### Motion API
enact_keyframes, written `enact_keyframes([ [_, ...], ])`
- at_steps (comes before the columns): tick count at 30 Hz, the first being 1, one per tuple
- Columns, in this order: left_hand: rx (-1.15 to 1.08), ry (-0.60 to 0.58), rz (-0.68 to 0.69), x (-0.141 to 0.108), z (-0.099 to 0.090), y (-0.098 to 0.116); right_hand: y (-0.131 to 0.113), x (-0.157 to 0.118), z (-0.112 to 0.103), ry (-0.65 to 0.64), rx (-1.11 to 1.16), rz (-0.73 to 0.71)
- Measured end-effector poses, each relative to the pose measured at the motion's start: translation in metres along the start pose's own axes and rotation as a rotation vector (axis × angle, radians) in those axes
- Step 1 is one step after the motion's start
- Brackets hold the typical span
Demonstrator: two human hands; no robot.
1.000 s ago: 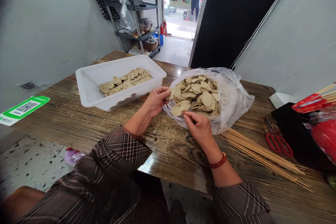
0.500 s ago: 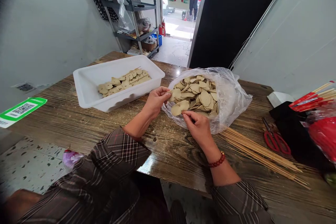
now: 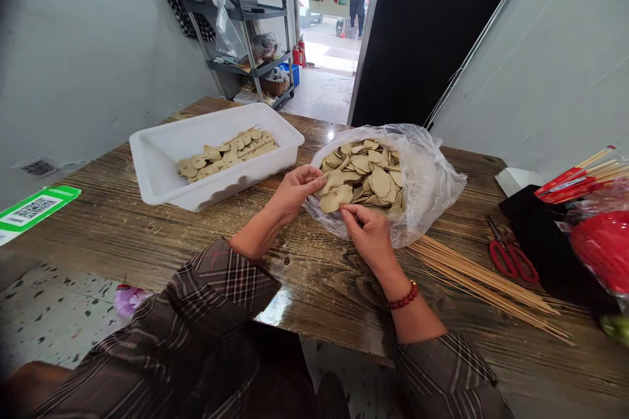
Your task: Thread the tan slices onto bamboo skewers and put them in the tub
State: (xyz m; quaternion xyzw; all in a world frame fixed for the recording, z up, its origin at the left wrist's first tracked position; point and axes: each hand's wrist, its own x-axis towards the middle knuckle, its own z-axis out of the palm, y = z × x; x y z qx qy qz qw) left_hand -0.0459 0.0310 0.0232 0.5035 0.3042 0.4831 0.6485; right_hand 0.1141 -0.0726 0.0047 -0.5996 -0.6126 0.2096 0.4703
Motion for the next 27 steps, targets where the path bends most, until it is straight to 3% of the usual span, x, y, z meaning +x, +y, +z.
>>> enact_keyframes([
  [5, -0.232, 0.013, -0.164, 0.000, -0.002, 0.000, -0.002, 0.000, -0.001, 0.001, 0.076, 0.020],
  [8, -0.292, -0.052, -0.221, -0.001, 0.000, -0.002, -0.003, -0.001, -0.001, -0.005, 0.086, 0.015],
  [13, -0.310, -0.154, -0.225, -0.005, 0.004, -0.001, -0.004, -0.001, 0.000, -0.027, 0.096, 0.021],
  [22, -0.280, -0.118, -0.166, -0.006, 0.007, 0.003, 0.001, 0.000, 0.002, -0.079, 0.286, 0.104],
  [27, -0.320, -0.151, -0.162, -0.008, 0.011, 0.001, -0.004, 0.000, 0.003, -0.054, 0.237, 0.080],
])
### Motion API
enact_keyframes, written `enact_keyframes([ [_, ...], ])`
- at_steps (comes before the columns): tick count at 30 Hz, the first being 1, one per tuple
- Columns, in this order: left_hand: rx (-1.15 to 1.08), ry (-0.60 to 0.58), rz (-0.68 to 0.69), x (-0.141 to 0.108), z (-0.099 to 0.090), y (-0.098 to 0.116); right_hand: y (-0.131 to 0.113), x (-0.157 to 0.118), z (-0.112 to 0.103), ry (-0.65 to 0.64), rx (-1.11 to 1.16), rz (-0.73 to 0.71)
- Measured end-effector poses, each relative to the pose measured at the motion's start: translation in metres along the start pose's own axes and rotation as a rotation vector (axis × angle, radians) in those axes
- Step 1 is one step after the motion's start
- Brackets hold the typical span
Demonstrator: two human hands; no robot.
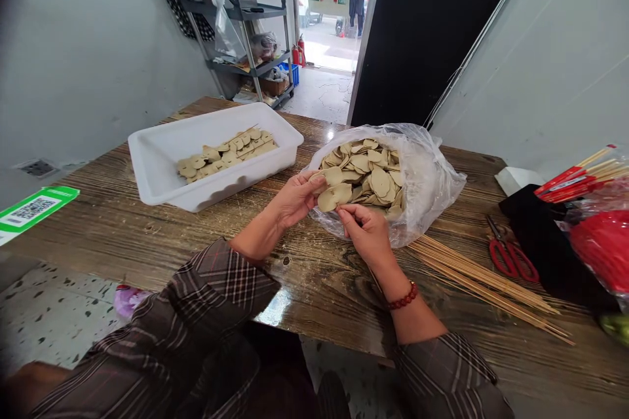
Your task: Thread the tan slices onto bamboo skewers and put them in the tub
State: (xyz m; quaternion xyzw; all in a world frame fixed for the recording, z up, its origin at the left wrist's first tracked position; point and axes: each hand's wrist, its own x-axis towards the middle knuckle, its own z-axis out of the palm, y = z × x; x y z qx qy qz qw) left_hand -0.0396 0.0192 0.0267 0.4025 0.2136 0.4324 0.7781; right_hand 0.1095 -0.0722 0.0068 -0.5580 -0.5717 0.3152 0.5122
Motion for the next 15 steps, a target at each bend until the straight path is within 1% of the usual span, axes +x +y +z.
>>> enact_keyframes([
  [4, -0.024, 0.065, 0.004, 0.001, -0.002, 0.000, -0.004, -0.001, 0.001, -0.003, -0.063, -0.017],
  [8, -0.057, 0.150, 0.061, 0.003, -0.006, 0.006, -0.001, -0.002, 0.000, -0.036, -0.118, -0.032],
  [11, -0.065, 0.167, 0.071, 0.003, -0.007, 0.008, 0.003, -0.003, 0.000, -0.028, -0.149, -0.047],
  [15, -0.038, 0.160, 0.048, 0.003, -0.005, 0.004, 0.007, -0.002, 0.000, 0.002, -0.192, -0.058],
])
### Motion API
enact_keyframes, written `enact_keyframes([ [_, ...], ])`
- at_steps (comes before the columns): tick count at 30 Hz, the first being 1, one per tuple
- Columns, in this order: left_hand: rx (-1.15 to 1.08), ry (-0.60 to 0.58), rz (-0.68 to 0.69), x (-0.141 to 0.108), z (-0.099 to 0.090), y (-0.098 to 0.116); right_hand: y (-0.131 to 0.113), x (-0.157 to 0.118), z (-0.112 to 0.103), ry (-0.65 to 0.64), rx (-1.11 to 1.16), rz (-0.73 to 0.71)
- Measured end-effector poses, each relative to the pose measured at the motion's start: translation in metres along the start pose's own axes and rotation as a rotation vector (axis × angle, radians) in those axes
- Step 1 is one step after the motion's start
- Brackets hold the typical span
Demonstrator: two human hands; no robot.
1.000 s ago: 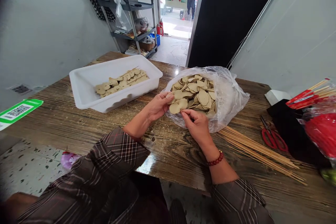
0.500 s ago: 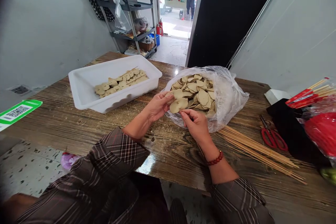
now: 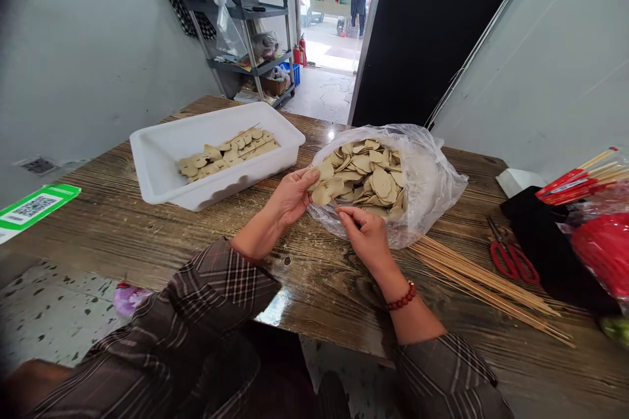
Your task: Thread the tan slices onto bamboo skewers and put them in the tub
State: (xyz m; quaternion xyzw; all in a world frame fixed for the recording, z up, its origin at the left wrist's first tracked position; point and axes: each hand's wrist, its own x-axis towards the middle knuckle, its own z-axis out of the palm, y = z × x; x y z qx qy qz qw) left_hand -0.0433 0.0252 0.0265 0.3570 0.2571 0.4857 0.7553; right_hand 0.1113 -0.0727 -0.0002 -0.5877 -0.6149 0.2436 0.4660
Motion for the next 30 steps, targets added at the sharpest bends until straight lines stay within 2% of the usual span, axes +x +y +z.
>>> enact_keyframes([
  [7, 0.034, 0.000, -0.017, -0.003, 0.004, -0.006, 0.000, 0.001, 0.000, 0.024, -0.023, 0.004],
  [15, 0.043, -0.053, -0.050, -0.006, 0.013, -0.020, 0.004, 0.003, -0.001, 0.044, -0.023, -0.011],
  [19, 0.084, -0.062, -0.064, -0.003, 0.009, -0.015, 0.000, 0.005, -0.008, 0.075, -0.031, -0.006],
  [21, 0.137, -0.019, -0.013, 0.001, 0.002, -0.009, -0.003, 0.006, -0.014, 0.129, -0.010, 0.017],
  [25, 0.361, 0.120, 0.202, 0.014, -0.016, -0.001, -0.004, 0.010, -0.027, 0.309, 0.078, 0.053],
  [28, 0.751, 0.167, 0.372, 0.023, -0.026, -0.005, 0.000, 0.013, -0.030, 0.388, 0.136, 0.063],
  [30, 1.070, 0.144, 0.498, 0.026, -0.028, -0.008, 0.003, 0.014, -0.029, 0.390, 0.163, 0.056],
])
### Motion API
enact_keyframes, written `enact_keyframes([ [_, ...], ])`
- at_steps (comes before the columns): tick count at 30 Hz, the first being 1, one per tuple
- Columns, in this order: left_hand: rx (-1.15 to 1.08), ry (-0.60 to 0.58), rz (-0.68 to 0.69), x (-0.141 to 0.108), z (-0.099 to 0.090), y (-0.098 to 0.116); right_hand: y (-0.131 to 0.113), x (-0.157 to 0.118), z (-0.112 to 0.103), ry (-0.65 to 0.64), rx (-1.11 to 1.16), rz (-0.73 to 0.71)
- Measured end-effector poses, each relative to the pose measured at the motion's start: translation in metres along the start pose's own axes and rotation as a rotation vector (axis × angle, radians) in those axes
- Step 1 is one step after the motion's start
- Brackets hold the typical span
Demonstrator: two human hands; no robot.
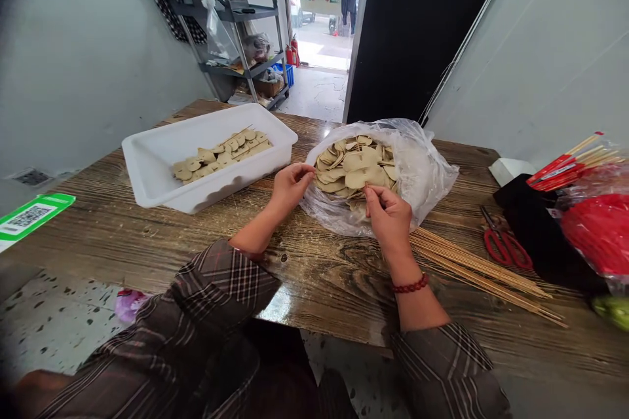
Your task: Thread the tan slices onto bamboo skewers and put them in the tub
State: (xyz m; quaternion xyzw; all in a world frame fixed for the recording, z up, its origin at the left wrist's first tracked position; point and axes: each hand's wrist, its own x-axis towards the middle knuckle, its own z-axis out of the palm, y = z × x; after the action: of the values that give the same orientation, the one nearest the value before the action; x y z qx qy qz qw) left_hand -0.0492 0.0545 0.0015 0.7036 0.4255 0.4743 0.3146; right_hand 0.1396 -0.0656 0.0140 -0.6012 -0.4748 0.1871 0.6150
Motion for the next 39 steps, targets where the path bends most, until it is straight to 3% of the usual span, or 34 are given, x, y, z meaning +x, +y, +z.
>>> enact_keyframes([
  [3, 0.326, -0.049, 0.181, -0.002, 0.008, 0.001, 0.003, 0.001, 0.001, 0.000, 0.031, -0.008],
  [7, 0.554, -0.081, 0.295, -0.002, 0.025, 0.011, 0.004, 0.004, 0.000, 0.040, 0.061, 0.005],
  [14, 0.826, -0.189, 0.305, 0.008, 0.044, 0.026, -0.003, 0.004, -0.001, 0.011, 0.040, 0.028],
  [19, 0.750, -0.156, 0.253, 0.016, 0.045, 0.023, -0.005, 0.004, 0.001, -0.003, 0.020, 0.023],
  [23, 0.421, -0.075, 0.141, 0.022, 0.034, 0.021, -0.004, 0.004, 0.001, -0.010, 0.035, 0.020],
  [27, 0.154, -0.097, 0.036, 0.023, 0.014, 0.017, -0.004, 0.003, 0.001, -0.017, 0.058, 0.015],
  [32, 0.346, -0.133, 0.044, 0.010, -0.002, 0.009, -0.003, 0.002, 0.002, -0.042, 0.030, 0.019],
  [39, 0.591, -0.112, 0.054, -0.002, -0.004, 0.010, 0.000, 0.001, 0.001, -0.038, 0.015, 0.005],
])
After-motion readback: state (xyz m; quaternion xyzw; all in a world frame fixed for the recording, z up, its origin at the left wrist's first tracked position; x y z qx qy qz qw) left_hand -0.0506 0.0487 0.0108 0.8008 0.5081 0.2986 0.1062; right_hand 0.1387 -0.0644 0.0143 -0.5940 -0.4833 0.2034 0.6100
